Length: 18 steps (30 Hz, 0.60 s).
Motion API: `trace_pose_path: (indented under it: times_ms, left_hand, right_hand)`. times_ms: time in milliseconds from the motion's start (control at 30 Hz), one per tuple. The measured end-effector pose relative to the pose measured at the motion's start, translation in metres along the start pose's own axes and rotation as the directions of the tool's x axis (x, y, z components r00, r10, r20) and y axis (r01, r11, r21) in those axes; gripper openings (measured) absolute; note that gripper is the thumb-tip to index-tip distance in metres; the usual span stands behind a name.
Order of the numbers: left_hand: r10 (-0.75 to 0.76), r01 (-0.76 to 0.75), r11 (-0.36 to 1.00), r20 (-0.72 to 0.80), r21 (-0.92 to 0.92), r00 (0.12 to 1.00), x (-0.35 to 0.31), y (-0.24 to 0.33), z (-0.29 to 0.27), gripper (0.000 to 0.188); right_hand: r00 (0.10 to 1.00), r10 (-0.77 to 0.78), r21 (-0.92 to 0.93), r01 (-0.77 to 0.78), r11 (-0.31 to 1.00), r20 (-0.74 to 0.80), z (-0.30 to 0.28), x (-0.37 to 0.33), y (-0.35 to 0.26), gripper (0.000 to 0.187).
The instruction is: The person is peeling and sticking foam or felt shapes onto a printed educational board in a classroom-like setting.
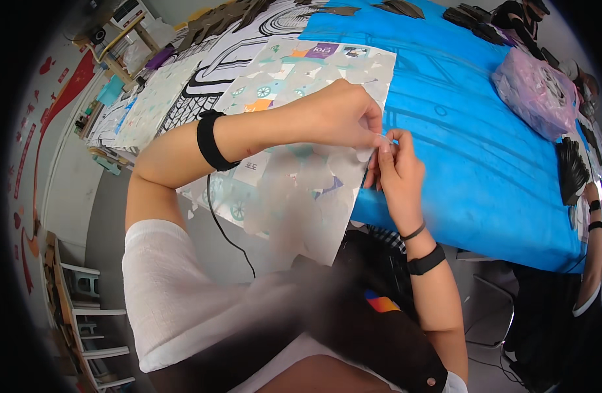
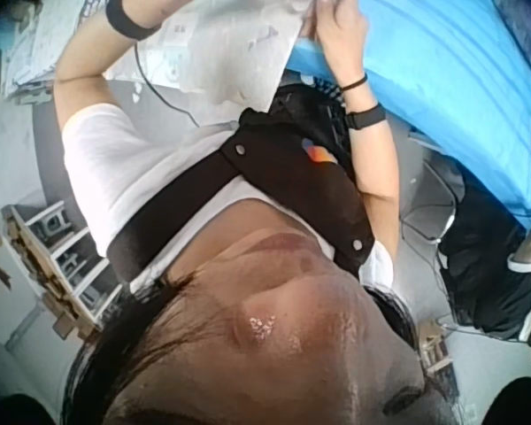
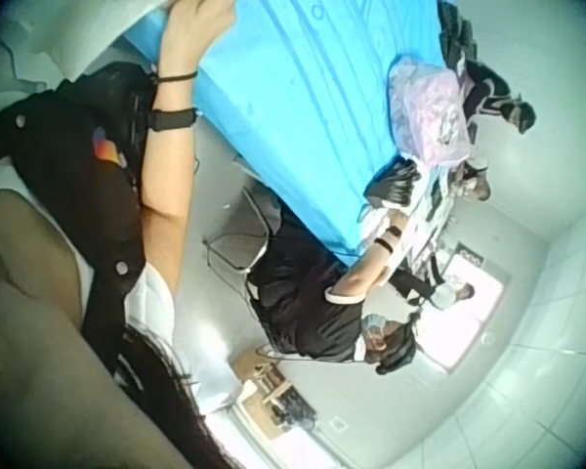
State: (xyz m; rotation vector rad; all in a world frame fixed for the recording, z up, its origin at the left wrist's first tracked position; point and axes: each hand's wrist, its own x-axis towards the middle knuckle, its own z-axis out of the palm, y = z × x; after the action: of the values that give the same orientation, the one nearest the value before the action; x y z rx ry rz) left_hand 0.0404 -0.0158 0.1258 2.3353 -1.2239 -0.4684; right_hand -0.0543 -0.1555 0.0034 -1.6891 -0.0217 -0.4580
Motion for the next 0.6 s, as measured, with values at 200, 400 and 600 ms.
trace_pose_path:
  times_ms: [200, 400, 600]
  left_hand:
    - [-0.097, 0.096, 0.985, 0.004, -0.144, 0.995, -0.005, -0.005, 0.007, 0.019]
    - [-0.207, 0.225, 0.918, 0.087, -0.326, 0.974, -0.006, -0.001, 0.011, 0.019]
    - [-0.218, 0.247, 0.893, 0.119, -0.375, 0.969, -0.007, -0.003, 0.013, 0.013]
  right_hand:
    - [1.000, -0.017, 0.025, 0.017, 1.000, -0.002, 0.001, -0.004, 0.001, 0.011]
    - [0.999, -0.041, 0.068, 0.040, 0.997, 0.003, -0.003, -0.004, 0.002, 0.010]
    - [0.998, -0.061, 0.021, 0.062, 0.998, -0.002, -0.002, -0.003, -0.003, 0.009]
